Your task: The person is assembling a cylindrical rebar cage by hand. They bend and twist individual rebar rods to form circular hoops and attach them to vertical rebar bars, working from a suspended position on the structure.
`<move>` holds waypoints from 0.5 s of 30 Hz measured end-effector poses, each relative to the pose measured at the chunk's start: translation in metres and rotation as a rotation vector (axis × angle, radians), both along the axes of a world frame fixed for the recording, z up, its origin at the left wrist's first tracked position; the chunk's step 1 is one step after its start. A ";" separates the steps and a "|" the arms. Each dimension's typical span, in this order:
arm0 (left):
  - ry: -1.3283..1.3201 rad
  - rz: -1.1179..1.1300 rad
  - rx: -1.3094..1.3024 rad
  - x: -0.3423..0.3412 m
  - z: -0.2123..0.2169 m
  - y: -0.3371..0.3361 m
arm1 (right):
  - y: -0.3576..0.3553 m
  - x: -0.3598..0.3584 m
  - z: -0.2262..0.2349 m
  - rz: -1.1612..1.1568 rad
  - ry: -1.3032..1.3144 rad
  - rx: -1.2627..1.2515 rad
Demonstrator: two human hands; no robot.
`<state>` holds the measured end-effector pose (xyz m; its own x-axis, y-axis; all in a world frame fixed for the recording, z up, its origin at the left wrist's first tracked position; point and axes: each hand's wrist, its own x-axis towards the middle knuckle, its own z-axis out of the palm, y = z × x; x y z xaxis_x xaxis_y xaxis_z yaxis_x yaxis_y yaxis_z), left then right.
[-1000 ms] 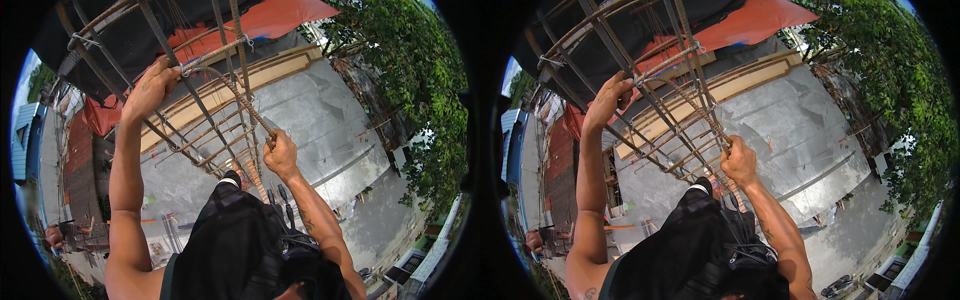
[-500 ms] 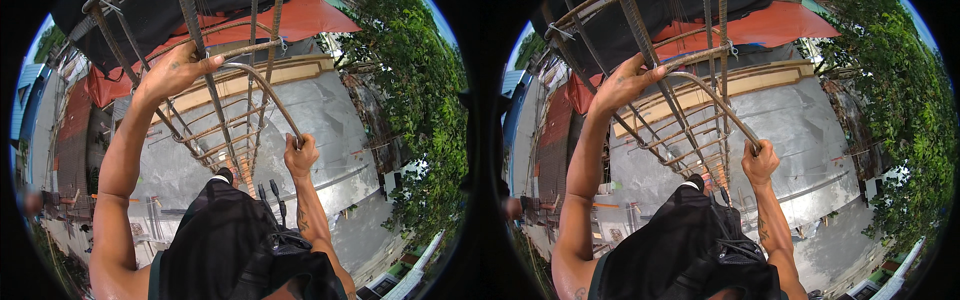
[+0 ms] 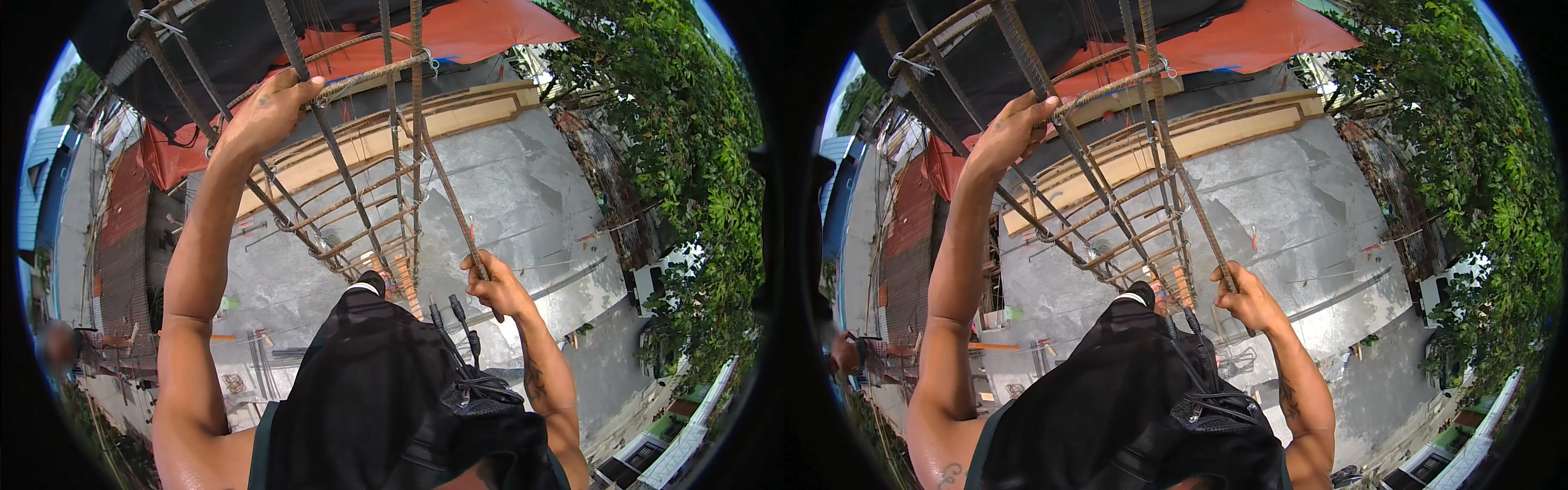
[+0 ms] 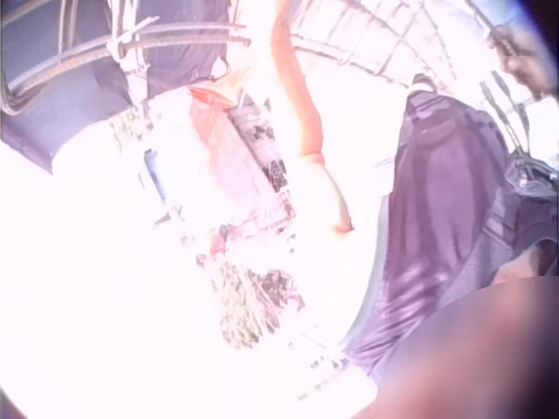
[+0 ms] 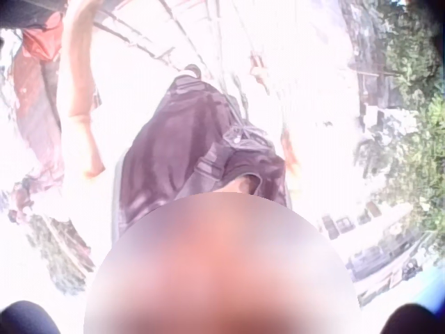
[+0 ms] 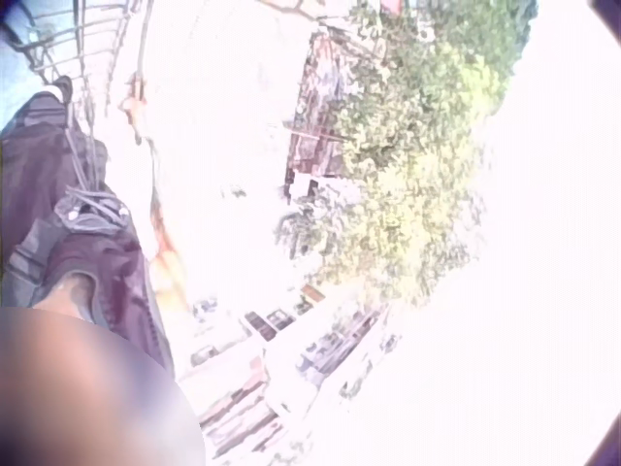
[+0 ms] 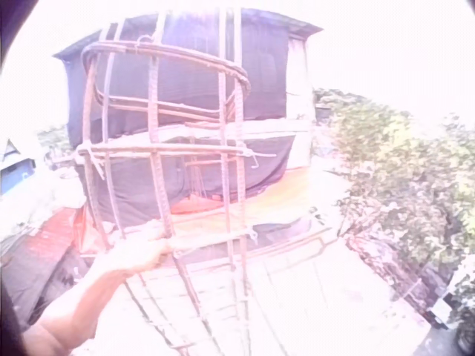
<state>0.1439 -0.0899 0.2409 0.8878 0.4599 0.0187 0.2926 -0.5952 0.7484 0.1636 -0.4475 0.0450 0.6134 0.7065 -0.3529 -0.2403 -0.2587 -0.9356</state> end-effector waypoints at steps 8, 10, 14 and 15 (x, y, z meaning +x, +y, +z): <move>0.051 -0.008 0.070 -0.006 0.001 0.002 | 0.038 -0.003 0.019 0.554 0.734 0.420; 0.035 0.004 0.050 -0.007 0.003 0.000 | 0.048 -0.005 0.021 0.673 0.738 0.361; 0.080 -0.032 0.119 -0.009 0.005 0.001 | 0.071 -0.006 0.018 0.765 0.814 0.442; 0.091 -0.040 0.101 -0.008 0.005 0.002 | 0.077 -0.005 0.017 0.769 0.878 0.482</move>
